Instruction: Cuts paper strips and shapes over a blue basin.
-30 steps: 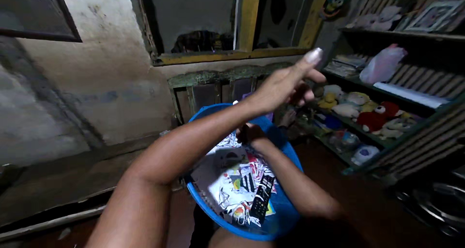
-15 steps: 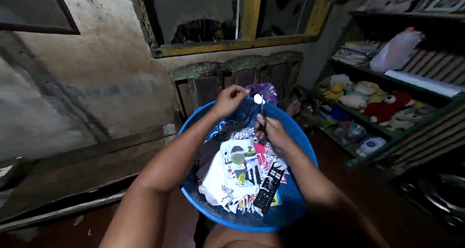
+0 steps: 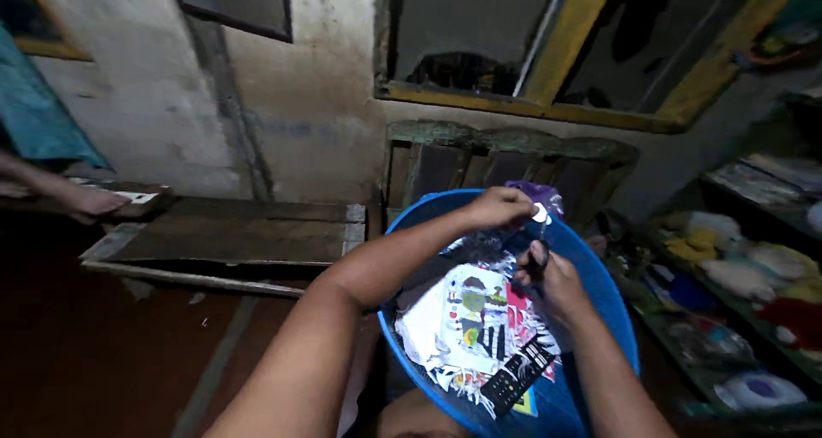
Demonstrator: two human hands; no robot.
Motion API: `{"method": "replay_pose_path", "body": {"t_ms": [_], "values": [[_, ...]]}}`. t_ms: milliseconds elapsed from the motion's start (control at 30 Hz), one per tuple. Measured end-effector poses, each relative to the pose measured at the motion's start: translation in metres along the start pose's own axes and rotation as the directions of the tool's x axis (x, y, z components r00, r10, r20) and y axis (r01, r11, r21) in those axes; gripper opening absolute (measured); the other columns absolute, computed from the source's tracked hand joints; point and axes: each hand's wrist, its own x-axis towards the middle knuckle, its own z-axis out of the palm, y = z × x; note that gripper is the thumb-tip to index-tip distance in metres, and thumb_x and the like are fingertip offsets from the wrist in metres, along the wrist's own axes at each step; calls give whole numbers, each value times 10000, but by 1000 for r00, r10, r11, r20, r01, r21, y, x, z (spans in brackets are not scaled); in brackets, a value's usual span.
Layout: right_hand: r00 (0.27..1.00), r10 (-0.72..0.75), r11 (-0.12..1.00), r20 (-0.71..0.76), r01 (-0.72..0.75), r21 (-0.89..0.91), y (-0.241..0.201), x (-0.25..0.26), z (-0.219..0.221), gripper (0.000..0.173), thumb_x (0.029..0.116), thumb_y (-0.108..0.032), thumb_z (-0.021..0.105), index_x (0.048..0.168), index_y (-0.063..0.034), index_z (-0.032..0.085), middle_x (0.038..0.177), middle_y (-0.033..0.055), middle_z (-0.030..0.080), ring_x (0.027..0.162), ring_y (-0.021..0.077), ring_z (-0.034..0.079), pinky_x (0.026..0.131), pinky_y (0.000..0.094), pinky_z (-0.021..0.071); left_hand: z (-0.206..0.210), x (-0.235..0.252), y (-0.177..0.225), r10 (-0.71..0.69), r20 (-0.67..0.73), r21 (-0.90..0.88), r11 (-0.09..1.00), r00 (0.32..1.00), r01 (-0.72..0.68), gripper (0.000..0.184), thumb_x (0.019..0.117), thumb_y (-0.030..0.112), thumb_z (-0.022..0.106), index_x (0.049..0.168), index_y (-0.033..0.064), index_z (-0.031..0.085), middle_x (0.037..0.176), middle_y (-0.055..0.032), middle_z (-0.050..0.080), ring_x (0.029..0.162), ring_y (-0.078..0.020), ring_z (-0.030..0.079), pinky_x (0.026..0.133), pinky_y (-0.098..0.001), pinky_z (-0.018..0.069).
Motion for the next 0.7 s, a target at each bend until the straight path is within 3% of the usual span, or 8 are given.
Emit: {"method": "replay_pose_path", "body": {"t_ms": [433, 700], "values": [[1000, -27, 999, 15, 28, -41, 1, -1, 1, 525, 1078, -494, 391, 969, -53, 654, 829, 34, 655, 676, 135, 632, 623, 292, 568, -2, -1, -4, 22, -5, 46, 999, 1000, -22, 208, 1035, 174, 586, 1022, -17, 667, 856, -86, 689, 738, -144, 666, 677, -319, 574], [999, -23, 999, 26, 24, -30, -1, 4, 6, 525, 1077, -497, 398, 960, -55, 655, 819, 37, 650, 675, 140, 633, 622, 292, 568, -7, -8, -6, 33, -14, 75, 997, 999, -31, 220, 1040, 196, 581, 1002, -6, 661, 867, -82, 688, 748, -147, 674, 675, -322, 580]]}}
